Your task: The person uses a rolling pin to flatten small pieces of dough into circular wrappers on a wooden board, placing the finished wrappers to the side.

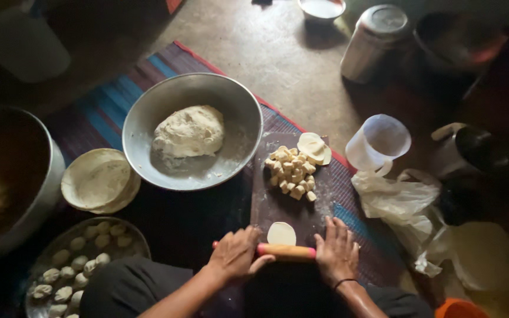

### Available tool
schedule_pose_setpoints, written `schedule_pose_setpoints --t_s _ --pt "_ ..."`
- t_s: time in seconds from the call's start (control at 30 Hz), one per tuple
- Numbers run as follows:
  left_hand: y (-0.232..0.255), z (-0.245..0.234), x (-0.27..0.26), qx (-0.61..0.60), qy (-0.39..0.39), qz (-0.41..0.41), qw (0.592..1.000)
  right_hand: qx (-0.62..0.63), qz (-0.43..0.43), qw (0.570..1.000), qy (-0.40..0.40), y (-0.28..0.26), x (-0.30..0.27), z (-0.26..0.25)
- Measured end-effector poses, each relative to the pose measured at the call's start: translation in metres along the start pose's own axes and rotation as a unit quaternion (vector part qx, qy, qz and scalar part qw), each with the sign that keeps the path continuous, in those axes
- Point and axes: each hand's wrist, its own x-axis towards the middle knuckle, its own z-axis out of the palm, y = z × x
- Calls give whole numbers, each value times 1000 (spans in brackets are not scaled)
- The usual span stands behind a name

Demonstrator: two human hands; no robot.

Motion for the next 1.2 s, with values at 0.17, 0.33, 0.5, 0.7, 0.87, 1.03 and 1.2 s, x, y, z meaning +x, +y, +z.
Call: schedule_pose_setpoints --t_s 0.17,0.33,0.5,0.7,0.87,1.03,1.2 --pt "14 -5 -24 -83 44 19 995 168 -126 978 -11 -20 20 20" --pt "19 -14 -33 -127 19 52 990 156 -120 975 -103 -66 38 20" --pt "15 -11 -37 -134 -6 47 990 95 -135 980 -108 -78 29 3" --pt "13 -15 -26 -132 -67 27 989 140 -162 972 -96 -56 29 20" --pt "10 -16 -23 -143 -56 10 988 416 7 858 -300 -37 44 31" --pt "6 -8 -17 -145 -80 -16 986 428 111 877 -185 -12 112 -10" --pt "3 -3 -10 -156 -67 -6 985 245 -5 969 13 -14 186 -43"
